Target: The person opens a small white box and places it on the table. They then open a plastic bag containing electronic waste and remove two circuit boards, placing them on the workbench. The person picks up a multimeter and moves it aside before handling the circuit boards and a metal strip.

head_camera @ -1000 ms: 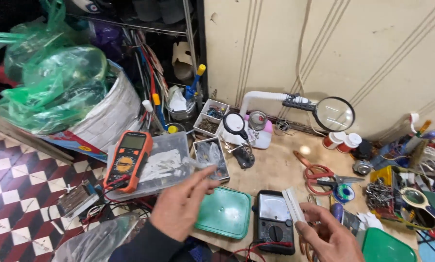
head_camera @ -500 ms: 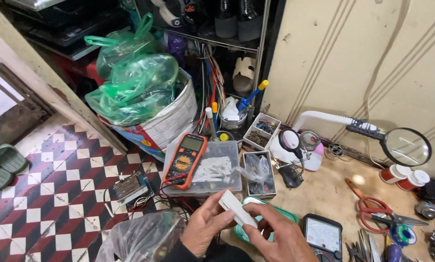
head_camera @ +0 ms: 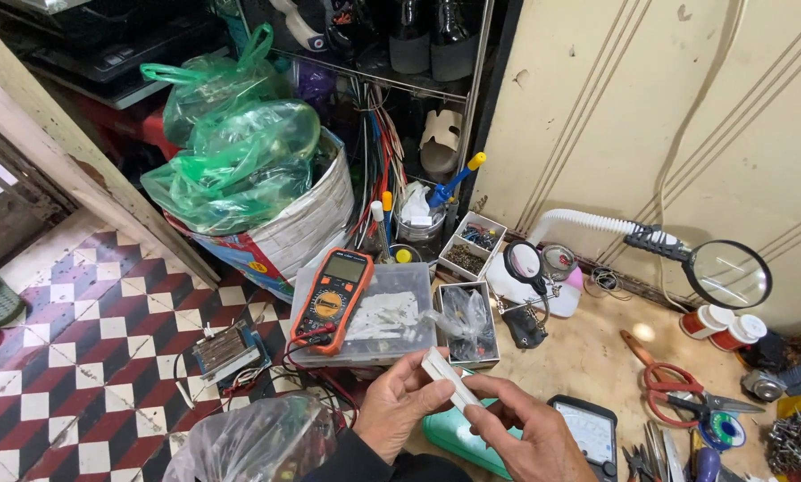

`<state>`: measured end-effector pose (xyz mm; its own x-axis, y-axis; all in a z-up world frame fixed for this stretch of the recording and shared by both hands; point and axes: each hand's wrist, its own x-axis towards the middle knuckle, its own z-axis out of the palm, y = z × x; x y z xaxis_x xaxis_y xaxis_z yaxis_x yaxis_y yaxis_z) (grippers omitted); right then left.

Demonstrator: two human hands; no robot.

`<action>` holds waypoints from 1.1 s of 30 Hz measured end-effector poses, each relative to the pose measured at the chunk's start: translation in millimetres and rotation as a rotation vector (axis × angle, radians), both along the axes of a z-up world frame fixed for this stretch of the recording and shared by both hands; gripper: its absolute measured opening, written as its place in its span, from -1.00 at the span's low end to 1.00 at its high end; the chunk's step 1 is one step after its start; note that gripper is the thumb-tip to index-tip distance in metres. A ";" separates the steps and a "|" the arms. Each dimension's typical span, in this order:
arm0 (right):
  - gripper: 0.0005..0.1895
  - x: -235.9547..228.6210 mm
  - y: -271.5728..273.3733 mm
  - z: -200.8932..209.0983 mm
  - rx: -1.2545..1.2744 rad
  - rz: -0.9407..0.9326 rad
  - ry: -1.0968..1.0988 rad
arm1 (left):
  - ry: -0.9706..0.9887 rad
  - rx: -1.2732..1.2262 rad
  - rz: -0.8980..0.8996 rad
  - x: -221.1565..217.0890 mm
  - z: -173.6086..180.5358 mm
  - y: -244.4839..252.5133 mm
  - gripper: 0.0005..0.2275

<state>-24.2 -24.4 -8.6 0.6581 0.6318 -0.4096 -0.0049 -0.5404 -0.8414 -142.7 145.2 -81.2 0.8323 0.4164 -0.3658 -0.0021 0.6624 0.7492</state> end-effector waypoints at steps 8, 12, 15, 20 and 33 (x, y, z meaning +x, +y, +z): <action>-0.47 -11.0 -7.1 -42.7 -0.054 0.095 -0.616 | 0.150 -0.066 -0.006 13.8 0.8 -16.0 -0.33; -0.41 -12.3 -9.4 -37.8 -0.031 0.093 -0.325 | 0.066 -0.068 -0.018 15.5 -8.1 -15.9 -0.41; -0.64 -5.1 -16.1 -24.9 0.160 -0.103 -0.146 | 0.020 -0.162 0.014 13.7 -12.4 -17.2 -0.48; -0.61 5.9 -13.1 -17.3 0.166 -0.268 0.119 | -0.037 -0.174 -0.053 4.0 -15.3 -11.8 -0.42; -0.47 5.9 -11.6 -21.4 0.264 -0.195 0.114 | -0.054 -0.168 -0.131 7.0 -11.1 -16.1 -0.49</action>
<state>-18.3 -36.1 -30.0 0.7363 0.5928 -0.3264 -0.1887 -0.2833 -0.9403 -135.7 129.1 -92.3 0.8957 0.2404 -0.3741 0.0547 0.7753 0.6292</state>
